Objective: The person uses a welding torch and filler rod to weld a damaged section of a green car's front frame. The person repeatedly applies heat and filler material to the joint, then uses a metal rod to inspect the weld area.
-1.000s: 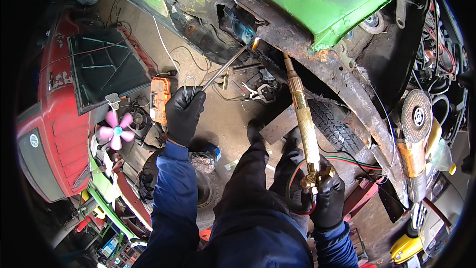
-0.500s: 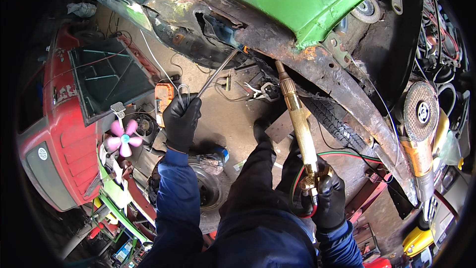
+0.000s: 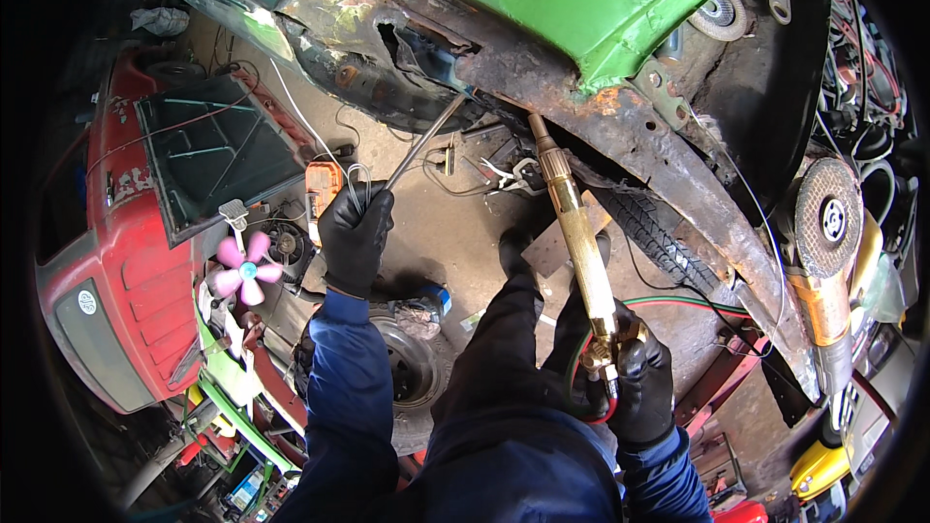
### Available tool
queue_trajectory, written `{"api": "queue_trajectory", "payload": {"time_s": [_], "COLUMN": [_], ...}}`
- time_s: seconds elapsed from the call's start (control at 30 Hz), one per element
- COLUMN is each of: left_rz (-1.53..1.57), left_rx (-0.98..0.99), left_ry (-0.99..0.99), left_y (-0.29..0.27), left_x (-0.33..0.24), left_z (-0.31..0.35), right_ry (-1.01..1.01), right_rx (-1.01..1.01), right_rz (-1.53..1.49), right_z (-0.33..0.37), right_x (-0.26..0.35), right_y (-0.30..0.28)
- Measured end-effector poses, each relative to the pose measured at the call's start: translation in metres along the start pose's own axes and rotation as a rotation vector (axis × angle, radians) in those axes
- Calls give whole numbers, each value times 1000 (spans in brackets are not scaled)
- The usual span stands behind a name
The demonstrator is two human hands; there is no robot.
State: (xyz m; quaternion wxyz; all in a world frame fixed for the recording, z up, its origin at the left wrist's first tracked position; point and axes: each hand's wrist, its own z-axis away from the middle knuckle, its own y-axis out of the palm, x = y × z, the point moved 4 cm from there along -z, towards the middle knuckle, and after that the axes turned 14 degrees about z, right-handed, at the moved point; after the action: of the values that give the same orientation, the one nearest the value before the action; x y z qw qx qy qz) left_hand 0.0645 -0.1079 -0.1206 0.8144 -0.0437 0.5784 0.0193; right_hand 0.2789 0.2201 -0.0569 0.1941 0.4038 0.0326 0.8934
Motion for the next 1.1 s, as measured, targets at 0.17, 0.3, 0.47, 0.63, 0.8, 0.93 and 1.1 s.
{"api": "queue_trajectory", "payload": {"time_s": [0.17,0.3,0.47,0.63,0.8,0.93,1.1], "left_rz": [-20,-5,-31,-21,-31,-26,-34], "left_rx": [20,10,22,17,7,12,-6], "left_ry": [6,15,-4,-18,-16,-15,-15], "left_y": [0,-1,-2,-2,-2,-2,-4], "left_x": [0,1,0,-1,0,2,3], "left_z": [0,-1,-1,-1,-1,-1,-1], "right_ry": [15,14,52,32,-17,-9,8], "right_rx": [13,-17,20,27,19,21,28], "right_rz": [-16,-47,-90,-23,71,60,53], "right_z": [1,0,-1,-1,-1,-2,-1], "right_x": [-1,2,5,4,4,6,7], "right_y": [-1,1,3,1,-1,-1,1]}}
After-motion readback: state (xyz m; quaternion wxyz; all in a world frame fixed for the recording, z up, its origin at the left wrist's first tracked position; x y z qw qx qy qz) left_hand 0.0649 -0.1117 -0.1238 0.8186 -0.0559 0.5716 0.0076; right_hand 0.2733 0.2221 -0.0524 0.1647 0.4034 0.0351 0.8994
